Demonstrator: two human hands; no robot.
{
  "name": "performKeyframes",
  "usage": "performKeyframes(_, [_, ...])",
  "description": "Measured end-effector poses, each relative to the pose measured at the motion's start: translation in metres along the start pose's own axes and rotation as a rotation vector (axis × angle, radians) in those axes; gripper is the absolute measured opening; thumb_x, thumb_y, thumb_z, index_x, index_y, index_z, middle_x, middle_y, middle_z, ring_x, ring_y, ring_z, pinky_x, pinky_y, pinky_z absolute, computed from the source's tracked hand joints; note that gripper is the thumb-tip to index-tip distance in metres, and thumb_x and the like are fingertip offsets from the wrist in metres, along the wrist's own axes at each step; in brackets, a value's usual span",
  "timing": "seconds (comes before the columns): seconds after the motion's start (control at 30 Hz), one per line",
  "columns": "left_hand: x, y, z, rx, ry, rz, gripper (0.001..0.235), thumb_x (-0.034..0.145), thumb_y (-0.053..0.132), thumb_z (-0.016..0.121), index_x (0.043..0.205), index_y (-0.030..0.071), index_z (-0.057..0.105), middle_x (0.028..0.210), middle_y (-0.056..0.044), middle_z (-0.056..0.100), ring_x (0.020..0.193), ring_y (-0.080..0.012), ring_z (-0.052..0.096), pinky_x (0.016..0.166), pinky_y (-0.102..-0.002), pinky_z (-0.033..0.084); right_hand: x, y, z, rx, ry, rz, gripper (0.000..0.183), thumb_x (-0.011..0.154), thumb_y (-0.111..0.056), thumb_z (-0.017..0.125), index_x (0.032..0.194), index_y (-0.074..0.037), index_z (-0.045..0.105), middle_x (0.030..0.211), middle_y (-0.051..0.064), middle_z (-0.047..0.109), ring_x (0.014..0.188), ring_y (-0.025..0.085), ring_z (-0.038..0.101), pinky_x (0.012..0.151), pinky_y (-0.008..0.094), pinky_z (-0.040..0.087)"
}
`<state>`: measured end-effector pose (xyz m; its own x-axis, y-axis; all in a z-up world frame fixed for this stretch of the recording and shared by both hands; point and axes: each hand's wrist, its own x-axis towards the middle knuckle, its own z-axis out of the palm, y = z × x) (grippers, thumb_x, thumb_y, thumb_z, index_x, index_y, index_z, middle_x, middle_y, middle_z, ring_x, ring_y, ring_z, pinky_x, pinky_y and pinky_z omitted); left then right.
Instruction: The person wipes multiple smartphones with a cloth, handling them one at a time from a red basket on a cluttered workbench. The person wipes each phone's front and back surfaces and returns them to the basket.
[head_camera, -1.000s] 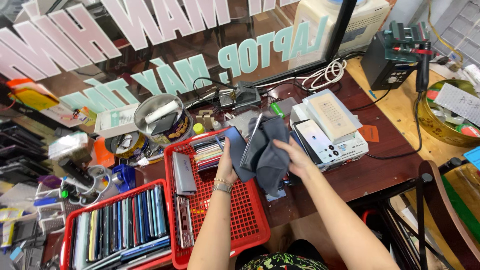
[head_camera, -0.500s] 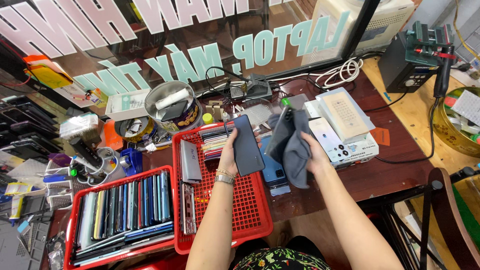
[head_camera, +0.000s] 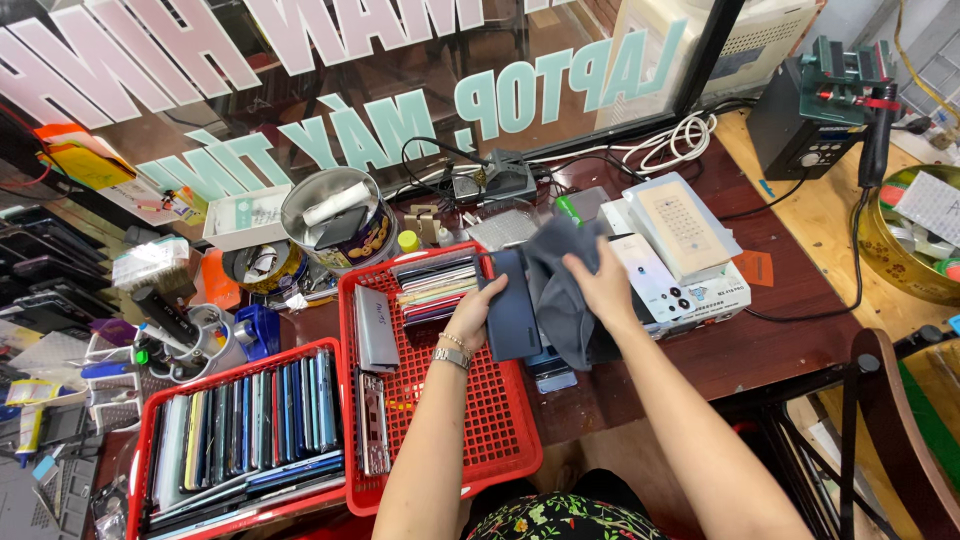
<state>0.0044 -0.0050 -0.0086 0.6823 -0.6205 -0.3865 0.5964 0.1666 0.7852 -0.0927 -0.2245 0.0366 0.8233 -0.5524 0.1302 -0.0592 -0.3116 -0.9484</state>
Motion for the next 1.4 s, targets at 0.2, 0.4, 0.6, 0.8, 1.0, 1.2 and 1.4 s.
performKeyframes(0.2, [0.031, -0.018, 0.013, -0.066, 0.119, 0.316, 0.044, 0.1, 0.034, 0.056, 0.127, 0.001, 0.067, 0.119, -0.002, 0.075, 0.107, -0.0136, 0.07, 0.093, -0.031, 0.056, -0.021, -0.027, 0.029, -0.222, -0.127, -0.28, 0.051, 0.088, -0.029, 0.074, 0.13, -0.002, 0.062, 0.132, 0.019, 0.065, 0.123, 0.033, 0.062, 0.105, 0.04, 0.048])
performKeyframes(0.4, [0.025, 0.005, -0.007, -0.341, 0.259, 0.27, 0.047, 0.101, 0.046, 0.049, 0.123, 0.006, 0.064, 0.11, -0.003, 0.076, 0.101, -0.0161, 0.072, 0.087, -0.033, 0.059, -0.06, -0.018, 0.025, -0.47, -0.236, -0.536, 0.048, 0.079, -0.012, 0.068, 0.126, -0.006, 0.067, 0.139, 0.011, 0.063, 0.128, 0.034, 0.054, 0.11, 0.043, 0.042])
performKeyframes(0.6, [0.02, 0.0, -0.016, -0.148, 0.214, 0.31, 0.046, 0.102, 0.043, 0.05, 0.126, 0.005, 0.061, 0.114, -0.005, 0.073, 0.103, -0.0175, 0.07, 0.087, -0.034, 0.059, -0.044, -0.028, 0.025, -0.358, -0.057, -0.487, 0.048, 0.084, -0.015, 0.071, 0.129, 0.0, 0.062, 0.139, 0.016, 0.059, 0.129, 0.038, 0.054, 0.111, 0.045, 0.042])
performKeyframes(0.8, [0.006, 0.0, -0.011, -0.313, 0.14, 0.188, 0.048, 0.101, 0.044, 0.049, 0.127, 0.006, 0.063, 0.116, -0.006, 0.075, 0.103, -0.0177, 0.072, 0.088, -0.033, 0.06, -0.045, -0.02, 0.039, -0.565, -0.251, -0.63, 0.056, 0.08, -0.013, 0.069, 0.134, -0.004, 0.063, 0.148, 0.013, 0.056, 0.133, 0.036, 0.05, 0.11, 0.047, 0.04])
performKeyframes(1.0, [-0.028, 0.013, -0.029, -0.254, 0.179, 0.152, 0.043, 0.105, 0.041, 0.056, 0.129, 0.007, 0.064, 0.117, -0.005, 0.07, 0.099, -0.0172, 0.067, 0.085, -0.035, 0.056, -0.038, 0.034, 0.03, -0.91, -0.284, -0.225, 0.058, 0.085, -0.031, 0.072, 0.134, -0.003, 0.059, 0.155, 0.015, 0.043, 0.144, 0.039, 0.034, 0.111, 0.055, 0.03])
performKeyframes(1.2, [-0.053, 0.014, -0.034, -0.235, 0.095, 0.153, 0.049, 0.099, 0.042, 0.056, 0.127, 0.004, 0.069, 0.119, -0.007, 0.076, 0.103, -0.0156, 0.072, 0.088, -0.029, 0.059, -0.025, 0.033, 0.042, -0.759, -0.257, -0.12, 0.029, 0.097, -0.032, 0.063, 0.115, -0.013, 0.075, 0.133, 0.011, 0.067, 0.13, 0.031, 0.054, 0.108, 0.048, 0.038])
performKeyframes(1.4, [-0.05, 0.001, -0.054, -0.369, 0.195, 0.097, 0.044, 0.102, 0.04, 0.06, 0.128, 0.005, 0.066, 0.119, -0.008, 0.073, 0.107, -0.02, 0.069, 0.091, -0.035, 0.057, -0.014, 0.027, 0.06, 0.28, -0.71, 0.279, 0.033, 0.093, -0.015, 0.069, 0.123, -0.002, 0.071, 0.11, 0.004, 0.076, 0.099, 0.01, 0.068, 0.088, 0.025, 0.05])
